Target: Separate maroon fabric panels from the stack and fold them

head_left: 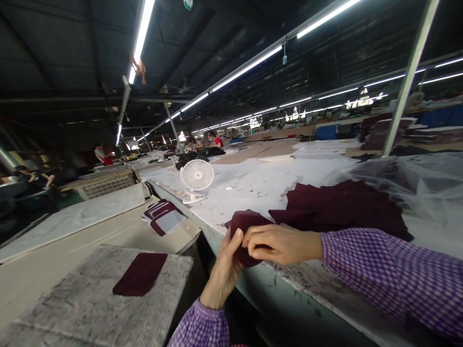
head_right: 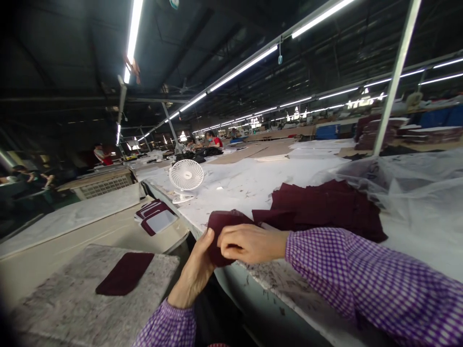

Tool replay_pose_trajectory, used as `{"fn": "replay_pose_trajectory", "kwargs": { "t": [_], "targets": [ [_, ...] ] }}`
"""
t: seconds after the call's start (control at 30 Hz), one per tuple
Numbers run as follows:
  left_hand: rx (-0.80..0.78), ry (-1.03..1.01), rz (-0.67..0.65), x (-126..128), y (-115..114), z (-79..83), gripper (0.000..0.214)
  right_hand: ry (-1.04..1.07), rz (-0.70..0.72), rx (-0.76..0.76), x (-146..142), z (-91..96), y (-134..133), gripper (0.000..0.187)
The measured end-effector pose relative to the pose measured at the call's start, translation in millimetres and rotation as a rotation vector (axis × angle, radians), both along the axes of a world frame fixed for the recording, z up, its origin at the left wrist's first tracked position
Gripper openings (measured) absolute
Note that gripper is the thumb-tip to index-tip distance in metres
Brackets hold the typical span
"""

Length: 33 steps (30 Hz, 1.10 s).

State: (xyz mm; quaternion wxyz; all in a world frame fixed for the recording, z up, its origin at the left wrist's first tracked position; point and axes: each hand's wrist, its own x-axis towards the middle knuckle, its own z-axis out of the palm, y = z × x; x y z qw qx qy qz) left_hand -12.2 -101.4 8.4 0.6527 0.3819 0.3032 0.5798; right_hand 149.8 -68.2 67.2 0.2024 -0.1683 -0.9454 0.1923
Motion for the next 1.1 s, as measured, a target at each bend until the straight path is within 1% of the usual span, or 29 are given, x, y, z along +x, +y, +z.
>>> {"fn": "replay_pose_trajectory", "kwargs": {
  "t": [0.03, 0.07, 0.13, 0.17, 0.2, 0.23, 0.3, 0.37, 0.4, 0.47, 0.53, 0.6, 0.63, 0.7, 0.77, 0.83, 0.87, 0.93, 0.97, 1.03, 1.1],
  "targets": [
    [-0.006, 0.010, 0.049, -1, 0, -1.4, 0.045, -0.009, 0.016, -0.038, -1, -2.5, 0, 0.019],
    [-0.013, 0.020, 0.098, -2, 0, -3.4, 0.046, 0.026, -0.027, -0.073, -1, -4.7, 2, 0.020],
    [-0.036, 0.025, 0.156, -4, 1, -8.2, 0.050, 0.167, -0.226, -0.107, 5, -8.1, 12, 0.021],
    [-0.054, 0.023, 0.161, -4, 1, -10.6, 0.051, 0.219, -0.338, -0.121, 8, -9.7, 18, 0.020],
    [-0.067, 0.017, 0.152, -4, 1, -12.7, 0.051, 0.239, -0.432, -0.153, 11, -11.3, 23, 0.024],
    [-0.074, 0.007, 0.139, -4, -1, -14.6, 0.051, 0.234, -0.493, -0.219, 15, -13.0, 28, 0.032],
    [-0.078, -0.015, 0.121, -2, -6, -17.1, 0.049, 0.196, -0.513, -0.451, 19, -16.2, 34, 0.049],
    [-0.077, -0.032, 0.113, -3, -12, -17.8, 0.047, 0.185, -0.457, -0.695, 21, -17.5, 36, 0.056],
    [-0.073, -0.038, 0.106, -4, -15, -17.3, 0.047, 0.197, -0.420, -0.770, 22, -17.0, 36, 0.056],
    [-0.062, -0.042, 0.096, -10, -16, -14.3, 0.049, 0.213, -0.357, -0.832, 26, -14.4, 37, 0.052],
    [-0.039, -0.019, 0.104, -18, -10, -8.9, 0.050, 0.193, -0.310, -0.823, 30, -12.4, 40, 0.048],
    [0.006, 0.117, 0.135, -24, 2, -2.4, 0.049, 0.136, -0.298, -0.759, 34, -14.7, 44, 0.044],
    [0.049, 0.233, 0.150, -24, 9, 0.6, 0.048, 0.114, -0.309, -0.712, 34, -17.6, 46, 0.043],
    [0.156, 0.536, 0.168, -20, 24, 4.7, 0.045, 0.109, -0.332, -0.637, 34, -24.8, 49, 0.040],
    [0.265, 0.837, 0.208, -9, 37, 5.3, 0.044, 0.122, -0.318, -0.616, 32, -28.6, 50, 0.040],
    [0.358, 1.055, 0.245, 3, 45, 2.0, 0.041, 0.087, -0.271, -0.605, 35, -24.5, 51, 0.046],
    [0.394, 1.115, 0.247, 7, 47, -0.8, 0.038, 0.035, -0.245, -0.584, 39, -19.3, 50, 0.052],
    [0.439, 1.135, 0.215, 11, 49, -7.9, 0.029, -0.147, -0.234, -0.495, 51, -5.3, 50, 0.071],
    [0.443, 1.103, 0.188, 11, 49, -11.6, 0.025, -0.260, -0.259, -0.430, 58, 1.8, 50, 0.082],
    [0.402, 0.992, 0.160, 7, 49, -18.0, 0.021, -0.468, -0.356, -0.293, 73, 12.2, 52, 0.101],
    [0.334, 0.856, 0.143, 2, 49, -21.2, 0.018, -0.593, -0.455, -0.208, 82, 14.2, 54, 0.108]
  ]
}}
